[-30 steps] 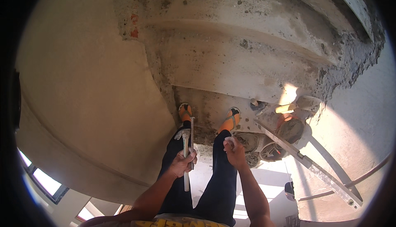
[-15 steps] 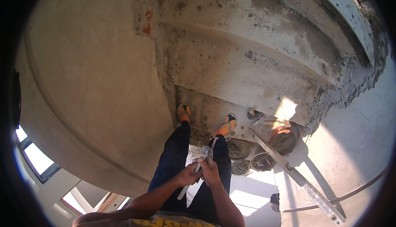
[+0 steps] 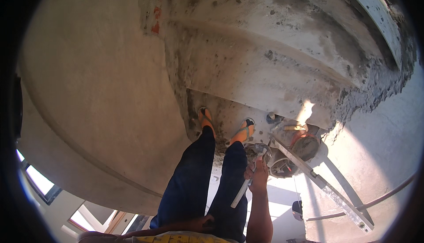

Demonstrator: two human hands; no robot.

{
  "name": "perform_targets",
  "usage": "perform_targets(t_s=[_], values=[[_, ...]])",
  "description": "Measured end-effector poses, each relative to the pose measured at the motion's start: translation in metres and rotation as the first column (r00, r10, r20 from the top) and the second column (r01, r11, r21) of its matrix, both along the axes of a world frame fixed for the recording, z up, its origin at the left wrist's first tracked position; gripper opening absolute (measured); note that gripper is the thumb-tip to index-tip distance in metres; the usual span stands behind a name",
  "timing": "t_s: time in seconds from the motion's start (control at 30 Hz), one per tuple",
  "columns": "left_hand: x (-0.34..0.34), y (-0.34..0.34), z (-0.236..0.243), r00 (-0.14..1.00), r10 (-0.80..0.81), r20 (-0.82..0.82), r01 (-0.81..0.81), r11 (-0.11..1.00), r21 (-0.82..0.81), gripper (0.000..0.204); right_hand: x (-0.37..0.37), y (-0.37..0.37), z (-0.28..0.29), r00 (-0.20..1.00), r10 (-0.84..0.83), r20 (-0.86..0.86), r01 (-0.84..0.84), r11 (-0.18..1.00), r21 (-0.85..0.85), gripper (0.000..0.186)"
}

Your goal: The person applies mortar to a concrete stair step using a trowel and then positions a stone tile on the step, using a hammer to tap it into place.

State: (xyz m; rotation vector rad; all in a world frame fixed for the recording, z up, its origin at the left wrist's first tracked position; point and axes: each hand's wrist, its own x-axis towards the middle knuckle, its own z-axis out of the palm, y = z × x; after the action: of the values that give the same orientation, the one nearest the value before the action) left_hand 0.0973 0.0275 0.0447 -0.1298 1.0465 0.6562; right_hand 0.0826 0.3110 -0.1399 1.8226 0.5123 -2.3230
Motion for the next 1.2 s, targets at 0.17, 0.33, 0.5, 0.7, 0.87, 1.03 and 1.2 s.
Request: perform_targets(t_s=[0.17, 0.33, 0.5, 0.7, 0.87, 1.03, 1.2], values=[[-0.03, -0.03, 0.021, 0.994, 0.109, -0.011, -0.11, 0.991, -0.075, 0.033, -0.084, 0.001, 0.029, 0.993, 0.014, -0.113, 0.001, 0.992, 0.124, 0.032], [-0.032, -0.043, -0.009, 0.996, 0.093, 0.002, -0.091, 0.98, -0.178, 0.03, -0.185, -0.02, 0.006, 0.942, 0.136, -0.306, -0.049, 0.96, 0.276, 0.036], [-0.028, -0.038, -0.048, 0.992, 0.031, 0.123, -0.001, 0.973, -0.233, 0.028, -0.249, -0.034, -0.07, 0.901, 0.326, -0.286, -0.208, 0.904, 0.374, 0.034], [-0.033, -0.007, -0.154, 0.88, 0.202, -0.43, -0.353, 0.884, -0.306, 0.022, -0.182, -0.079, -0.127, 0.802, 0.539, -0.258, -0.405, 0.808, 0.428, 0.034], [-0.214, 0.063, -0.29, 0.503, 0.705, -0.5, -0.829, 0.557, -0.049, 0.059, -0.159, -0.101, -0.162, 0.722, 0.662, -0.201, -0.447, 0.669, 0.594, 0.036], [-0.283, 0.077, -0.342, 0.288, 0.74, -0.608, -0.77, 0.557, 0.312, 0.056, -0.239, -0.095, -0.177, 0.4, 0.915, 0.041, -0.413, 0.14, 0.9, 0.027], [-0.347, 0.086, -0.339, 0.095, 0.832, -0.546, -0.708, 0.442, 0.551, 0.049, -0.31, -0.096, -0.182, 0.37, 0.928, -0.043, -0.147, 0.104, 0.984, 0.021]])
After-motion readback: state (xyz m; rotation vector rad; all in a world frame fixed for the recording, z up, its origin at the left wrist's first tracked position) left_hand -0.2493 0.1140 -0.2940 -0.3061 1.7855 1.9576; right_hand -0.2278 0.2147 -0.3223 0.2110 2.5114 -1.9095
